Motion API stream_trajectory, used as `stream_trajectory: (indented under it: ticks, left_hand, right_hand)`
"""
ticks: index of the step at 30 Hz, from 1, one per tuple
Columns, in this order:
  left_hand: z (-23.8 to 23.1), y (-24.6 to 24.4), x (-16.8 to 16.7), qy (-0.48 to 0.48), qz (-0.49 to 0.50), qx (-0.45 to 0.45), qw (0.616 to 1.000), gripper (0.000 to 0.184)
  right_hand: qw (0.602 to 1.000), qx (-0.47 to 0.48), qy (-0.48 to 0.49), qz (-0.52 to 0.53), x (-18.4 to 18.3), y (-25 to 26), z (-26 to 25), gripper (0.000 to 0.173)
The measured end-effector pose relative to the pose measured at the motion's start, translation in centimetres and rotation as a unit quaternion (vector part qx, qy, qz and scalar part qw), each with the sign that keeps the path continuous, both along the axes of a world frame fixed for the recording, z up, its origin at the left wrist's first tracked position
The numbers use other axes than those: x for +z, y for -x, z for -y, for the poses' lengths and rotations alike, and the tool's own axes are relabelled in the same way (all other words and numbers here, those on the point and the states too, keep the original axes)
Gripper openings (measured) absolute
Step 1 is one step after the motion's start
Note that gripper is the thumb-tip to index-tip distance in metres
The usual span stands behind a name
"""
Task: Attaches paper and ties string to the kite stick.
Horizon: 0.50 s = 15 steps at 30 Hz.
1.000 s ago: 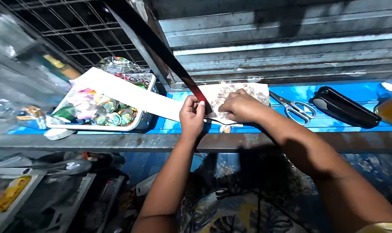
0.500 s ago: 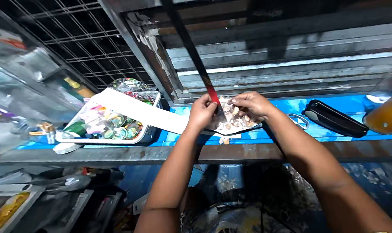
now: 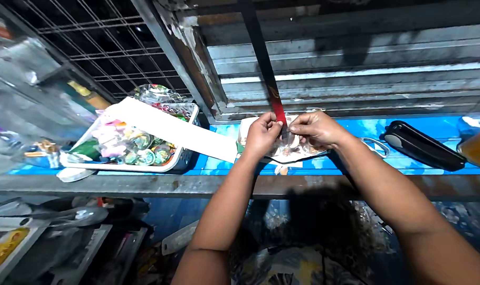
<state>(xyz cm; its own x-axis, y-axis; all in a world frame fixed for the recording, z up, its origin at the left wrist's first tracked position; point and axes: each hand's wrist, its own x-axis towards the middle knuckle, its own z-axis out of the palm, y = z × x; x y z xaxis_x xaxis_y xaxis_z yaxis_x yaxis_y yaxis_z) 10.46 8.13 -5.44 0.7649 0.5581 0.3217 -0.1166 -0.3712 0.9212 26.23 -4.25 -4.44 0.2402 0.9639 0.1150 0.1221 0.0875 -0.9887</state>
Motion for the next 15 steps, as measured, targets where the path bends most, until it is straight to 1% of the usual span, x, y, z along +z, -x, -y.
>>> stream_trajectory:
  ticks: [4, 7, 12, 15]
  left_hand:
    - [0.07, 0.16, -0.09, -0.041, 0.008, 0.008, 0.999, 0.006]
    - [0.34, 0.15, -0.13, -0.053, 0.008, -0.001, 0.999, 0.009]
    - [0.59, 0.15, 0.13, -0.049, -0.017, -0.008, 0.999, 0.009]
    - [0.68, 0.18, 0.32, -0.007, -0.009, -0.015, 1.0, 0.008]
  right_hand:
    - [0.999, -0.011, -0.01, 0.036, -0.18, 0.77, 0.01, 0.004]
    - [0.998, -0.031, -0.021, 0.048, -0.28, 1.13, -0.1, 0.012]
    - [0.995, -0.044, -0.032, 0.078, -0.64, 0.97, -0.3, 0.017]
    - [0.993, -0.056, -0.051, 0.09, -0.69, 1.02, -0.28, 0.019]
